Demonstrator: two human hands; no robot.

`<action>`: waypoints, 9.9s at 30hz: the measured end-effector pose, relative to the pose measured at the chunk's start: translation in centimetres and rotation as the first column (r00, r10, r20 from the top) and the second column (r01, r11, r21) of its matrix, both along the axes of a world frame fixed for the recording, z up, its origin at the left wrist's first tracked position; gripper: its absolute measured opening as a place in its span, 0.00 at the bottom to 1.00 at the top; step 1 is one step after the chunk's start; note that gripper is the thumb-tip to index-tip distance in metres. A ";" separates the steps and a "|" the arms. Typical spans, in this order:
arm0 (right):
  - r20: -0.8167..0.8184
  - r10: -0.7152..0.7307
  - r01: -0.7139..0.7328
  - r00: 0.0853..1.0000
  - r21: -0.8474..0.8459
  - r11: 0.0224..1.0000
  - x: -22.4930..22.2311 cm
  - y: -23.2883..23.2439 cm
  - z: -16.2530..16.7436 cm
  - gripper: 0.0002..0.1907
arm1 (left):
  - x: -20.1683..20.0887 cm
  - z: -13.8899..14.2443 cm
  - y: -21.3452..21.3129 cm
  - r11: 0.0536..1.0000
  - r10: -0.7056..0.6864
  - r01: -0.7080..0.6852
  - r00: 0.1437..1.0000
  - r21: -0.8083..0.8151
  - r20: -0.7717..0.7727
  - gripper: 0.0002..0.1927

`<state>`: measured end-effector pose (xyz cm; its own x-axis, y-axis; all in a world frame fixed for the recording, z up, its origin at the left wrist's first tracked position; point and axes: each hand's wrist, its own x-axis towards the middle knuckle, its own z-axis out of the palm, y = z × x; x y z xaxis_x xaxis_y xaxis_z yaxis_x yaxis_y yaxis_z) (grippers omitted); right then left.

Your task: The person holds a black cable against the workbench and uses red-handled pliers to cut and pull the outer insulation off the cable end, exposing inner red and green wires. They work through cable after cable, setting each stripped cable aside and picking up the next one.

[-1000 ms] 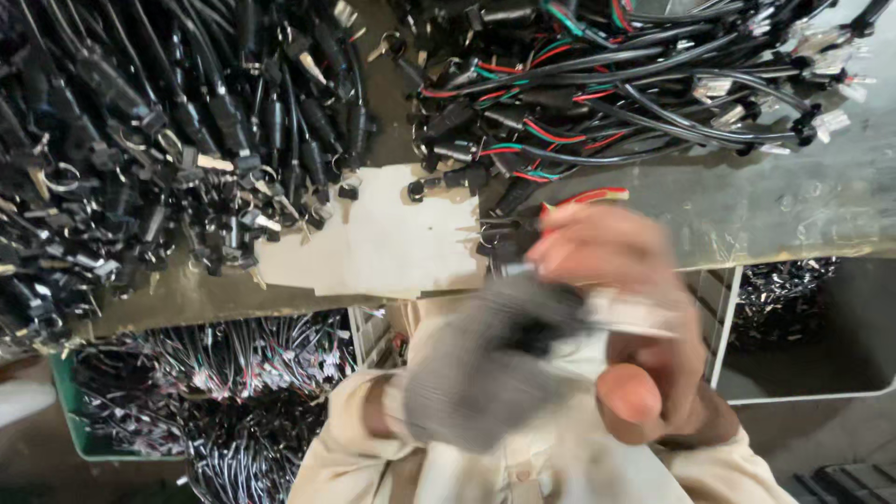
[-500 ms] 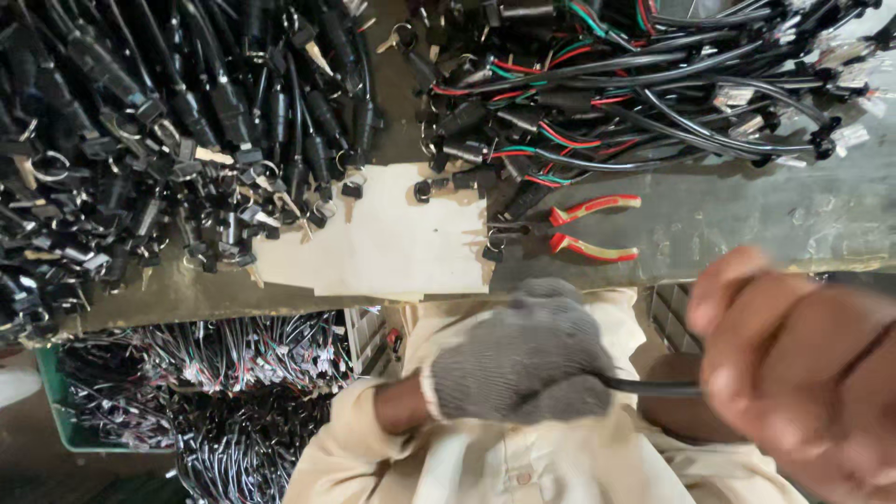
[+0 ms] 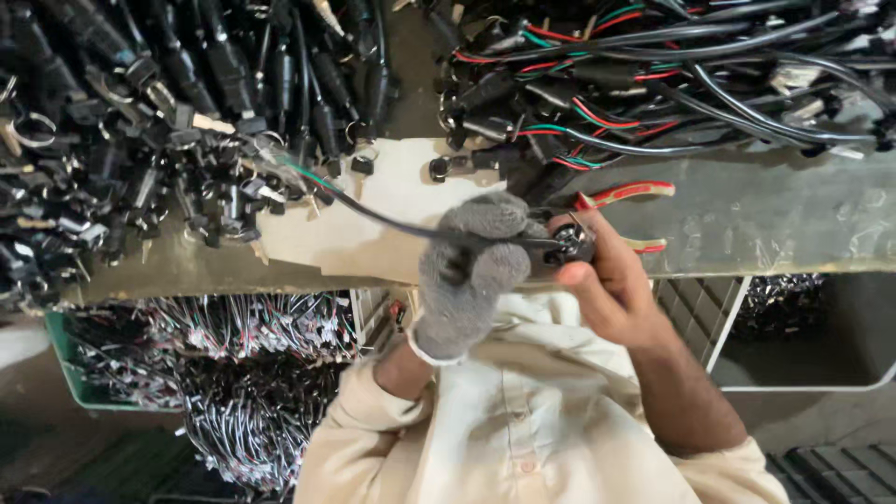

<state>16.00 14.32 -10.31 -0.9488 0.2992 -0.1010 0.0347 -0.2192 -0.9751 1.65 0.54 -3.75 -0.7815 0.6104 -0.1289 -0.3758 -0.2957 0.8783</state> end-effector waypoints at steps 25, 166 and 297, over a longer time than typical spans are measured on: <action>-0.034 -0.119 0.120 0.992 0.492 0.862 -1.6 0.3 4.1 0.24 | -0.2 1.5 -0.8 0.924 -0.265 0.116 0.881 -0.364 -0.393 0.30; 0.017 -0.031 -0.006 0.999 0.944 0.331 -2.6 4.1 4.7 0.27 | -1.2 3.8 -2.1 0.628 -0.760 0.455 0.532 -0.631 -0.373 0.40; -0.319 0.050 0.203 0.946 0.710 0.674 1.4 -1.9 9.7 0.05 | -1.0 2.9 -1.0 0.892 -0.452 0.417 0.840 0.175 0.301 0.33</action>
<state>17.39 12.39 -0.58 -0.8625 0.2282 0.4517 -0.2564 0.5725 -0.7788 0.70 -0.41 -0.87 -0.3566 0.9003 -0.2497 -0.7441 -0.1121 0.6586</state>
